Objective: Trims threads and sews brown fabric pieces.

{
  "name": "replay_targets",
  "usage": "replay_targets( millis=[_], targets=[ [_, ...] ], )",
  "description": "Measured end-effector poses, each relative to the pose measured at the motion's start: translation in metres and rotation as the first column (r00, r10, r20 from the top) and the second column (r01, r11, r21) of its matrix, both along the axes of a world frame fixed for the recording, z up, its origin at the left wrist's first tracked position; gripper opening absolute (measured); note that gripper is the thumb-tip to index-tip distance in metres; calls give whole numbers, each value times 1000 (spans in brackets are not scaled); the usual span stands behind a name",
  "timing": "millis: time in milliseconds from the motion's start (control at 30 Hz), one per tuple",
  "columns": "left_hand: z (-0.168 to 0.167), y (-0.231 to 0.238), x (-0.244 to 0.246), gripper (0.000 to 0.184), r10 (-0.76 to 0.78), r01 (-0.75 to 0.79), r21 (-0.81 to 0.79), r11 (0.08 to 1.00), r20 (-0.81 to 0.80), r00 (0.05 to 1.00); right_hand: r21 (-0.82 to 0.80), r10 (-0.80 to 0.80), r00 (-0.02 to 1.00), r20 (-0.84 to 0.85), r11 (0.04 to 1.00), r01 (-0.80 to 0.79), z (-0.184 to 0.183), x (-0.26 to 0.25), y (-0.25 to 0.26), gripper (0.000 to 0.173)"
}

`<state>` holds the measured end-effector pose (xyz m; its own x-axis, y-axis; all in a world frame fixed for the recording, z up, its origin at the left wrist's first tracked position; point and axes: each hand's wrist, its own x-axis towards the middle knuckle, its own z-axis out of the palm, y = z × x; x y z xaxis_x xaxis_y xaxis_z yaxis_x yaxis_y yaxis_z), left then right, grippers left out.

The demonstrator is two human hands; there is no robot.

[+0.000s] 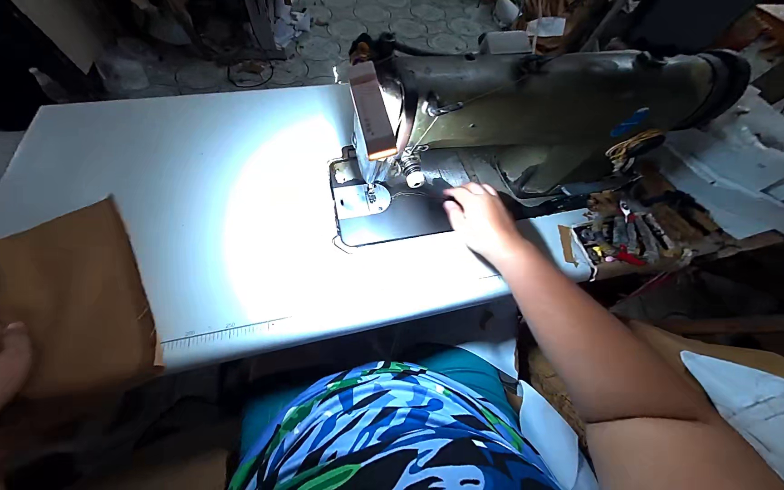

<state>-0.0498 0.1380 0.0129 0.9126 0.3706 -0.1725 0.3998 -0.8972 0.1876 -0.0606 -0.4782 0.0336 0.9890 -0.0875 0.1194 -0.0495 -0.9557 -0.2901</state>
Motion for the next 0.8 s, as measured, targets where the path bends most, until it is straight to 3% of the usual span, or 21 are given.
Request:
replay_targets(
  millis=[133, 167, 267, 367, 500, 600, 700, 800],
  targets=[
    [-4, -84, 9, 60, -297, 305, -21, 952, 169, 940, 76, 148, 988, 36, 986, -150, -4, 26, 56, 49],
    [-4, -107, 5, 60, -345, 359, -50, 932, 184, 920, 99, 147, 988, 48, 984, -151, -11, 36, 61, 46],
    [-10, -152, -17, 63, -425, 507, -234, 830, 325, 845, 163, 162, 959, 235, 965, -203, -29, 52, 65, 16],
    [-18, -170, -31, 69, -415, 582, -356, 731, 446, 793, 181, 203, 966, 163, 956, -231, -28, 48, 67, 19],
    [-18, -186, -38, 80, -558, 616, -92, 782, 339, 758, 212, 315, 941, 127, 918, -336, -22, 41, 67, 25],
    [-11, -199, -38, 79, -557, 570, 10, 822, 222, 800, 78, 338, 932, 129, 934, -349, -25, 41, 68, 25],
    [-9, -210, -35, 76, -526, 526, 55, 849, 196, 828, -58, 141, 988, 58, 989, -137, -24, 49, 77, 20],
    [-15, -214, -30, 73, -527, 520, 93, 849, 208, 824, -69, -25, 1000, -16, 997, 24, -14, 56, 82, 27]
  ],
)
